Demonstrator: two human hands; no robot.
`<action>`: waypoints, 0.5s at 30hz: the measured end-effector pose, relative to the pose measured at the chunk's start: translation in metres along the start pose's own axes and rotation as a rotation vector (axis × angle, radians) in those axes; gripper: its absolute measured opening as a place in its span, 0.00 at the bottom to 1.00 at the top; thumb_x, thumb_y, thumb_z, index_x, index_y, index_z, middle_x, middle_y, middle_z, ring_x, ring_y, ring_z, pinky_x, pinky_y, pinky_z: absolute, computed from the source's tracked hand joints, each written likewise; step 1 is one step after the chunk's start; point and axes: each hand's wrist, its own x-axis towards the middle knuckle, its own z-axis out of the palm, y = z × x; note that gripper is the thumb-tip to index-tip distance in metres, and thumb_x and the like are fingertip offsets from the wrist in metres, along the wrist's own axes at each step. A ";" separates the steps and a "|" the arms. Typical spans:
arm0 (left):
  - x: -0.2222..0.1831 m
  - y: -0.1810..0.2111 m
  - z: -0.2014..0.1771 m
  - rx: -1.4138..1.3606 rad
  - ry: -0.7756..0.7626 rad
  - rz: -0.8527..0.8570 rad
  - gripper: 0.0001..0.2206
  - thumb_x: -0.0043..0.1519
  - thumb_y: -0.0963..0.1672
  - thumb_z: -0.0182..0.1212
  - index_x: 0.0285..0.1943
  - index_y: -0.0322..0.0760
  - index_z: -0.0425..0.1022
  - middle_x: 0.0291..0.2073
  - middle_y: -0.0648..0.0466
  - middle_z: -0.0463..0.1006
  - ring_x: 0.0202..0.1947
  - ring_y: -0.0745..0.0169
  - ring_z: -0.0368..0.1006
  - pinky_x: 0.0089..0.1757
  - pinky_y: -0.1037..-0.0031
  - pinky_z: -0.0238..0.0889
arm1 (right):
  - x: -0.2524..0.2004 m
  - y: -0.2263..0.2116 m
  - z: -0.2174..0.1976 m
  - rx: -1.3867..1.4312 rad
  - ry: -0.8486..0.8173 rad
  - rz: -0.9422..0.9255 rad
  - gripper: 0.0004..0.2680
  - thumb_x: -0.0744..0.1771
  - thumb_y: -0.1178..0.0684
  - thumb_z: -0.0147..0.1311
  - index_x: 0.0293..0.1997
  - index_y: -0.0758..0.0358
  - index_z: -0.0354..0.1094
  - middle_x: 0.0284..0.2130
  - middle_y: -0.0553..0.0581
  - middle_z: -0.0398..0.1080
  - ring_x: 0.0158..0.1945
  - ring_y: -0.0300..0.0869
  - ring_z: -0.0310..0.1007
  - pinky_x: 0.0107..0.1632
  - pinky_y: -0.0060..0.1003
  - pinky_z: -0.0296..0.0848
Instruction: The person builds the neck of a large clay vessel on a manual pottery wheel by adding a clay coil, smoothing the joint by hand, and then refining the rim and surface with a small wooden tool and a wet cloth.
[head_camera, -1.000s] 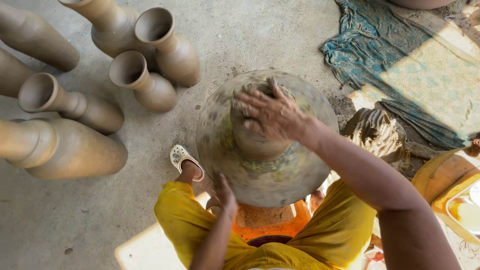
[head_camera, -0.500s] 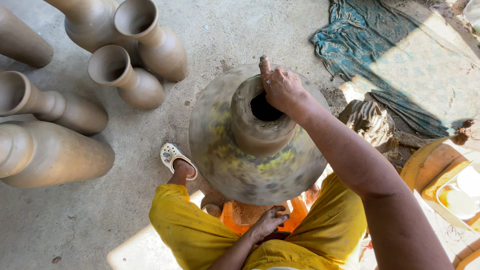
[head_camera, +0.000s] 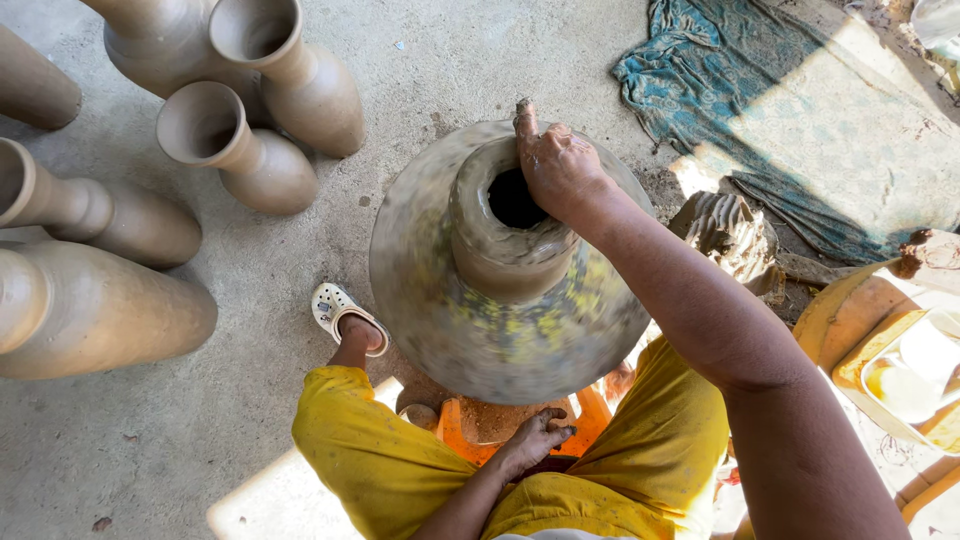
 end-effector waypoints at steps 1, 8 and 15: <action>0.000 -0.002 0.000 0.017 0.006 0.006 0.27 0.65 0.50 0.61 0.71 0.36 0.64 0.56 0.46 0.76 0.58 0.57 0.73 0.58 0.69 0.66 | -0.001 -0.001 0.001 0.002 0.014 -0.006 0.27 0.69 0.58 0.45 0.76 0.77 0.36 0.46 0.80 0.70 0.46 0.60 0.77 0.47 0.46 0.78; -0.005 -0.001 0.000 0.116 -0.001 0.057 0.30 0.64 0.50 0.62 0.73 0.33 0.61 0.57 0.43 0.76 0.56 0.54 0.75 0.57 0.66 0.68 | -0.002 -0.007 0.009 -0.323 0.134 -0.182 0.29 0.66 0.59 0.50 0.74 0.80 0.38 0.69 0.78 0.57 0.50 0.56 0.74 0.43 0.41 0.80; -0.037 0.038 -0.033 0.535 -0.136 -0.009 0.18 0.66 0.51 0.62 0.61 0.42 0.75 0.54 0.48 0.79 0.52 0.57 0.75 0.53 0.66 0.65 | -0.009 -0.011 0.000 -0.175 0.074 -0.129 0.28 0.66 0.60 0.48 0.73 0.77 0.36 0.65 0.76 0.58 0.49 0.56 0.74 0.43 0.45 0.80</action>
